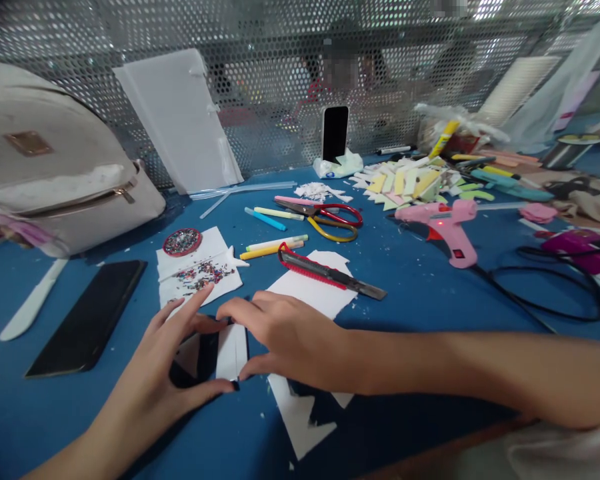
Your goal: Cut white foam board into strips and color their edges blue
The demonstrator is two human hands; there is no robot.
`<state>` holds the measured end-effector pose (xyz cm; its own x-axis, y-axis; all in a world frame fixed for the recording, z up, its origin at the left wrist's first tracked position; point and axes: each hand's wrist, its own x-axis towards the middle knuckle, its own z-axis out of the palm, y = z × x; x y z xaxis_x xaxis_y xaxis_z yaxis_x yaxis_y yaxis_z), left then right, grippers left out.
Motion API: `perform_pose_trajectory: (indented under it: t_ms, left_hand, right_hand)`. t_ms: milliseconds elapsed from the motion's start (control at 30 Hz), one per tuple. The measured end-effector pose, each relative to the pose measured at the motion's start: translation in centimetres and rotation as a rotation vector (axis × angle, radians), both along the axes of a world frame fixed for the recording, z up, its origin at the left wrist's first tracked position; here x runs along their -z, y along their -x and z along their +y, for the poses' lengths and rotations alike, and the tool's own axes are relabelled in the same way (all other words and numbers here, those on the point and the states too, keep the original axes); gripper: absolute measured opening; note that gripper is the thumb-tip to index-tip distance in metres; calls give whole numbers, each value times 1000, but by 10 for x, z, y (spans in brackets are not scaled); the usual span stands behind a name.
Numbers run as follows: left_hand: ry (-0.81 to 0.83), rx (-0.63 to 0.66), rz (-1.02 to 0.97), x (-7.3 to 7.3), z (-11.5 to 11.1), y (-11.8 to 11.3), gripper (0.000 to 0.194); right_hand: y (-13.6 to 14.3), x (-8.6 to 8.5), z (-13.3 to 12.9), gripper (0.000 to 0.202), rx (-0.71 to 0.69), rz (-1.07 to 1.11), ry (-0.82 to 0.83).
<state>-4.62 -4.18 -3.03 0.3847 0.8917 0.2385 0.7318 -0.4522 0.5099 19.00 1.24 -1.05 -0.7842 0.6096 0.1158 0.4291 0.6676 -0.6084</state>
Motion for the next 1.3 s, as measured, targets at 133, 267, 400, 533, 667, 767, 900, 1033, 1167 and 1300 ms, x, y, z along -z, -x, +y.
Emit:
perform_pose_trajectory:
  t_ms: [133,267,400,533,667,767,900,1033,1167,1300]
  left_hand:
    - [-18,5,-7,0,0,-2,111]
    - [-8,5,12,-3,-1,-6,97]
    - [-43,-5,100,-5,2,-5,93]
    - [-72,-10,158,-4,8,2,104]
    - [-77,14,186,-4,8,8,103]
    - [-99,36,203,-4,7,11,101]
    - [-155,59,233,-8,5,12,103]
    - [-279,168,180,-15,-3,4,55]
    - [-275,174,126,-17,-17,-10,16]
    - [-88,267,122,-15,-24,-22,15]
  right_hand:
    - [0,1,0,66,-17,49,26]
    - [-2,0,3,64,-39,27,6]
    - [-4,-4,8,62,-49,0,-4]
    - [-6,-11,12,61,-62,-47,-15]
    - [-6,-17,13,62,-80,-85,-8]
    - [-6,-17,13,60,-90,-77,-5]
    - [-6,-14,15,59,-107,-55,-11]
    - [-8,-20,20,58,-99,-29,-44]
    - [-20,-39,19,36,-59,-96,-75]
    - [-36,-47,3,50,-259,-111,29]
